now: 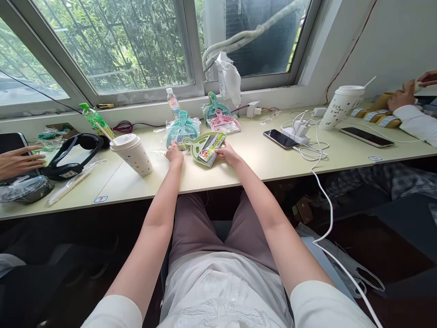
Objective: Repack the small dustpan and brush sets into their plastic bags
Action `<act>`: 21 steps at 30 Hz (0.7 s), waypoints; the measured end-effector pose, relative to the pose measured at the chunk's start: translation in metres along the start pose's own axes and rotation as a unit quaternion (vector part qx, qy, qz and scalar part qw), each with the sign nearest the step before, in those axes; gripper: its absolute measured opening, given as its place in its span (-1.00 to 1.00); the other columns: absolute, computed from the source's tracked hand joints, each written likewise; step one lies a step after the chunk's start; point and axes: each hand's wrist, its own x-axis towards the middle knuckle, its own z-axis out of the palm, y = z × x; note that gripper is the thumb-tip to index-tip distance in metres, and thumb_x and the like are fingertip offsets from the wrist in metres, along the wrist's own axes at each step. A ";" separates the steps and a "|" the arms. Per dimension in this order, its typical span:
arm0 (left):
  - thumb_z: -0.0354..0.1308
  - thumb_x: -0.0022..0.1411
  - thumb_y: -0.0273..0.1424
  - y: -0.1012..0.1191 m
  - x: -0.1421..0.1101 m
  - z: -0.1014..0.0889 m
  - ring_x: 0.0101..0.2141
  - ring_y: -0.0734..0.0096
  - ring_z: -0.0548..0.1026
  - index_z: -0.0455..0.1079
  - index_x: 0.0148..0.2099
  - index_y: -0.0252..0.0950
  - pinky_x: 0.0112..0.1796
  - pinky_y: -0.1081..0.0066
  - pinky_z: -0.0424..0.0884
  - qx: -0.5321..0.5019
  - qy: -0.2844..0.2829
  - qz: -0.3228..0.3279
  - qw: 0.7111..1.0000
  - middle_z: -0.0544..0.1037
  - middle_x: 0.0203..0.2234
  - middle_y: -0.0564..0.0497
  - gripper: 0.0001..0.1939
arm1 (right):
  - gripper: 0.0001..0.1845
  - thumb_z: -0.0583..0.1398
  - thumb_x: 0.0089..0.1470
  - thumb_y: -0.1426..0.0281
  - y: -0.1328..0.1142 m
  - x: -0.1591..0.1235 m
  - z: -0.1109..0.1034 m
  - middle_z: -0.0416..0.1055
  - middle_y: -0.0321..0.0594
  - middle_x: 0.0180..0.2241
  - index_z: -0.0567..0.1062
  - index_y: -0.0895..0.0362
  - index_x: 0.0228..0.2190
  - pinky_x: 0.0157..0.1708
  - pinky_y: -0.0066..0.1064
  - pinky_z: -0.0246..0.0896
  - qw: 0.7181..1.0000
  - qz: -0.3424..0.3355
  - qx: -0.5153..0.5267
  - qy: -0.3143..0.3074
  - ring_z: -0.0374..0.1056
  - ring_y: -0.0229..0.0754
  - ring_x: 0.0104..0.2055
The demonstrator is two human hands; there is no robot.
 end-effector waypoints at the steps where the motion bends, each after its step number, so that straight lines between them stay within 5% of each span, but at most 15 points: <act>1: -0.06 0.30 -0.69 -0.001 0.001 0.000 0.12 -0.04 0.53 0.35 0.21 -0.38 0.11 0.02 0.39 0.003 -0.017 0.004 1.000 0.53 0.07 -0.41 -0.51 | -0.42 0.29 -0.12 0.64 0.001 0.000 0.000 0.58 -0.10 -0.13 0.36 0.11 -0.03 -0.18 -0.27 0.62 1.000 -0.002 -0.002 0.001 0.58 -0.07 -0.13; 9: -0.19 0.38 -0.63 0.005 -0.002 -0.003 0.01 0.06 0.58 0.38 0.21 -0.30 -0.01 0.17 0.50 -0.059 0.087 0.092 0.990 0.61 -0.02 -0.25 -0.51 | -0.44 0.29 -0.15 0.63 0.002 0.004 -0.001 0.58 -0.19 -0.19 0.36 0.08 -0.08 -0.06 -0.19 0.61 1.000 -0.018 0.004 0.010 0.58 -0.11 -0.18; 14: -0.14 0.39 -0.59 0.016 -0.013 -0.004 0.11 0.14 0.52 0.37 0.26 -0.22 0.08 0.20 0.50 -0.078 0.076 0.206 0.972 0.58 0.07 -0.14 -0.50 | -0.45 0.34 -0.15 0.54 -0.002 0.003 0.002 0.58 -0.24 -0.20 0.34 0.05 -0.09 0.00 -0.11 0.57 0.997 -0.070 0.023 0.003 0.57 -0.12 -0.18; 18: -0.09 0.39 -0.57 0.025 -0.026 -0.012 0.33 0.21 0.28 0.39 0.25 -0.13 0.28 0.17 0.32 -0.105 0.094 0.293 0.946 0.36 0.32 -0.05 -0.51 | -0.43 0.36 -0.18 0.48 -0.004 0.003 0.002 0.58 -0.29 -0.22 0.32 0.02 -0.10 0.02 -0.08 0.56 0.993 -0.112 0.034 0.011 0.56 -0.12 -0.18; 21: -0.01 0.39 -0.51 0.032 -0.036 -0.024 0.46 0.18 -0.01 0.26 0.34 -0.11 0.39 -0.03 0.03 -0.121 0.152 0.232 0.953 0.10 0.45 -0.08 -0.48 | -0.43 0.37 -0.19 0.45 -0.007 0.001 0.002 0.57 -0.31 -0.21 0.30 0.00 -0.12 0.02 -0.11 0.55 0.989 -0.134 0.050 0.026 0.55 -0.13 -0.14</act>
